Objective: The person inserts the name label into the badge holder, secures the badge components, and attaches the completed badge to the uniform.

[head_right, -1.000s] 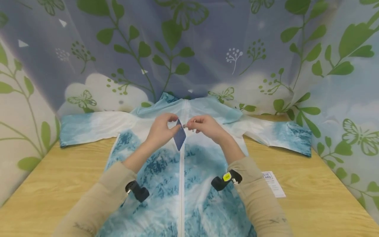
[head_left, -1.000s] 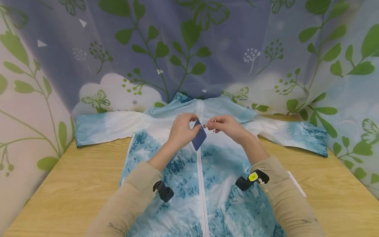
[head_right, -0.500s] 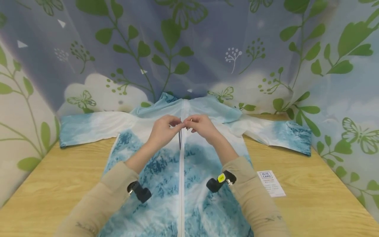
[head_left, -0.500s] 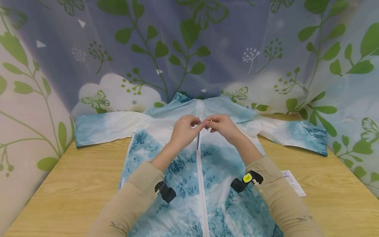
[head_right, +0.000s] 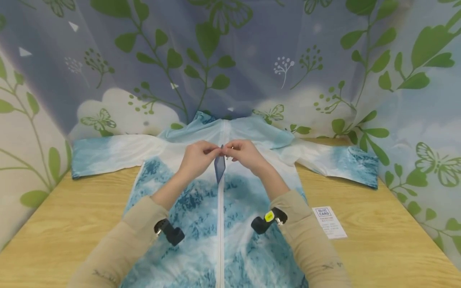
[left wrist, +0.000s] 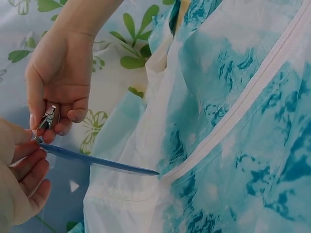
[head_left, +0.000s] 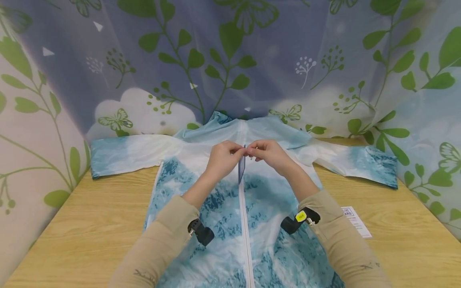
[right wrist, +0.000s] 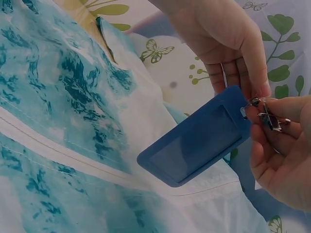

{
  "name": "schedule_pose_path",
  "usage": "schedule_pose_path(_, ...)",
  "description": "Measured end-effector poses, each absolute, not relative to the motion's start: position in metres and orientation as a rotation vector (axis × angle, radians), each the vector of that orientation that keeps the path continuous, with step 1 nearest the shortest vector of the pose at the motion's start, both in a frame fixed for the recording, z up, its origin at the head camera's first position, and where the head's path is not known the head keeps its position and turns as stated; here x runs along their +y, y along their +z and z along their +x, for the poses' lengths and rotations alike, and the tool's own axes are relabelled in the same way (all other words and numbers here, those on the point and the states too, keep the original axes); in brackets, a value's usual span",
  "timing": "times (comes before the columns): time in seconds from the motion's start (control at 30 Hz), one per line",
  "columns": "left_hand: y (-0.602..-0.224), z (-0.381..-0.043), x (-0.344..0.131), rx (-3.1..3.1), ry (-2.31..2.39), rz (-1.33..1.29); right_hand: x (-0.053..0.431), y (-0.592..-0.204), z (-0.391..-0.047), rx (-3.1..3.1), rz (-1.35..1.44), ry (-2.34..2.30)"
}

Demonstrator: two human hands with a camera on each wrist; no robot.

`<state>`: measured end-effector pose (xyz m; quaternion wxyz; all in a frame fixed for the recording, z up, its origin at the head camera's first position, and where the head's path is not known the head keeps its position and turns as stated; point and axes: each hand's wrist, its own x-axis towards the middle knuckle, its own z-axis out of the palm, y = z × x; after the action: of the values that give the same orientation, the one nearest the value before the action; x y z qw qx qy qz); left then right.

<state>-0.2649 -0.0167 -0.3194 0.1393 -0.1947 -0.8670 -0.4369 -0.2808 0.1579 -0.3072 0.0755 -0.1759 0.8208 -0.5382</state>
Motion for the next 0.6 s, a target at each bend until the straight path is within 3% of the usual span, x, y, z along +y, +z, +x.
schedule_pose_path(0.6, -0.3149, -0.2631, -0.0172, -2.515, -1.284, -0.492, 0.1565, -0.3094, -0.2817, 2.459, -0.616, -1.583)
